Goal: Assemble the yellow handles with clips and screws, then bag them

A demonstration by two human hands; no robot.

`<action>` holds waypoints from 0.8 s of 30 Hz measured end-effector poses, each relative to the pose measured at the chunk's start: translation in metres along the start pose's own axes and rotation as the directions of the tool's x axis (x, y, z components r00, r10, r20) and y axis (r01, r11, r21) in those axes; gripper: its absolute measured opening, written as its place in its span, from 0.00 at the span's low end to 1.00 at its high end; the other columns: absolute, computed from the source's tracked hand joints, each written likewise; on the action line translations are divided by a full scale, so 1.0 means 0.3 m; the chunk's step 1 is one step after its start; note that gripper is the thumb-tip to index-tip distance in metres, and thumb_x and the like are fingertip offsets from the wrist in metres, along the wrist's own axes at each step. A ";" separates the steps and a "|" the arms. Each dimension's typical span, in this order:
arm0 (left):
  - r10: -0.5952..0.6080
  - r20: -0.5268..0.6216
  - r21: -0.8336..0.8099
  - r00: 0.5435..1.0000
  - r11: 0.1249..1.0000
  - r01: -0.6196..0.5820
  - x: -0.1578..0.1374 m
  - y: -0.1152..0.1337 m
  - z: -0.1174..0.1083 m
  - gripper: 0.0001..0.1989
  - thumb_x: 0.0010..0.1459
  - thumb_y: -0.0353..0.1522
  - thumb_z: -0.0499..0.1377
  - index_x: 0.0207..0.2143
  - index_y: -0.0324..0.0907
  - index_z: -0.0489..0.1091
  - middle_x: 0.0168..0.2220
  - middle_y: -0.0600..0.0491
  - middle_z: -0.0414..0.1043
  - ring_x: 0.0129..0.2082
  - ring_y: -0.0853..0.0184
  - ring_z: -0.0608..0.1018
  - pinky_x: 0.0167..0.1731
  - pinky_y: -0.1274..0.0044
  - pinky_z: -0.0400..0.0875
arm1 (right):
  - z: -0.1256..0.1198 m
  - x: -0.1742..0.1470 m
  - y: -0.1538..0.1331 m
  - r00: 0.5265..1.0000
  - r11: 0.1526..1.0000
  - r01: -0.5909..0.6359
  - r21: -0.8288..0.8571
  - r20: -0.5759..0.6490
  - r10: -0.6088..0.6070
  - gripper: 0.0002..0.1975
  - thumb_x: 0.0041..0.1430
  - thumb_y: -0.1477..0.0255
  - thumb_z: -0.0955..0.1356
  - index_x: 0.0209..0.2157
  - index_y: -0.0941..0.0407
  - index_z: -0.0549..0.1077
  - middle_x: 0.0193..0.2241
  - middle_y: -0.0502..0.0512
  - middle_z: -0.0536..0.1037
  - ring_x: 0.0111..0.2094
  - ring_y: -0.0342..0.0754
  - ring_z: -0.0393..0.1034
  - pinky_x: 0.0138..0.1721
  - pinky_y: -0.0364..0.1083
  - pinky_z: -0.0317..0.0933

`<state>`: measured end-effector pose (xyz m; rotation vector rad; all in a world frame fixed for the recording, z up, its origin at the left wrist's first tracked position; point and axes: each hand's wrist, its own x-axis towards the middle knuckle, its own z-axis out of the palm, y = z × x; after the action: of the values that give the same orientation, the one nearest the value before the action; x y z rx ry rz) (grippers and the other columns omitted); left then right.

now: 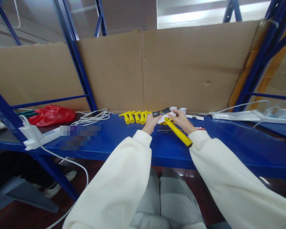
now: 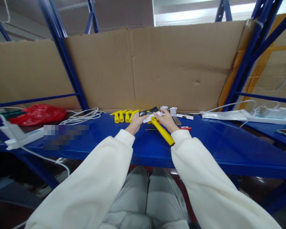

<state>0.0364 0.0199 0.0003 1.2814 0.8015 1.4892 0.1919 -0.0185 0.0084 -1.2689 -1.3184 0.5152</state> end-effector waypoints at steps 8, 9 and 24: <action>0.016 -0.177 0.065 0.984 0.998 -0.005 0.014 -0.006 0.000 0.08 0.40 0.21 0.64 0.23 0.40 0.72 0.22 0.55 0.74 0.31 0.62 0.80 0.37 0.72 0.76 | -0.003 -0.054 -0.016 0.911 0.985 -0.012 -0.174 0.403 0.082 0.40 0.50 0.68 0.75 0.62 0.57 0.60 0.42 0.60 0.80 0.18 0.42 0.69 0.23 0.44 0.69; 0.013 -0.187 0.065 0.982 0.998 -0.001 0.013 -0.004 0.004 0.08 0.41 0.21 0.63 0.24 0.40 0.72 0.23 0.54 0.74 0.32 0.62 0.80 0.37 0.71 0.76 | 0.000 -0.058 -0.019 0.908 0.982 -0.002 -0.187 0.412 0.080 0.40 0.51 0.70 0.75 0.63 0.57 0.58 0.42 0.60 0.80 0.15 0.40 0.67 0.20 0.43 0.66; 0.162 -0.315 0.195 0.935 0.975 -0.104 0.034 -0.025 -0.015 0.19 0.42 0.18 0.64 0.36 0.42 0.66 0.42 0.50 0.72 0.50 0.63 0.75 0.53 0.71 0.67 | -0.013 -0.093 -0.059 0.861 0.951 0.188 -0.246 0.506 -0.039 0.29 0.51 0.79 0.68 0.56 0.50 0.72 0.52 0.58 0.76 0.20 0.37 0.69 0.16 0.37 0.60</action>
<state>0.0344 0.0324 -0.0044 1.2504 1.1024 1.8064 0.1817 -0.0497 0.0132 -1.3305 -1.9523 0.6060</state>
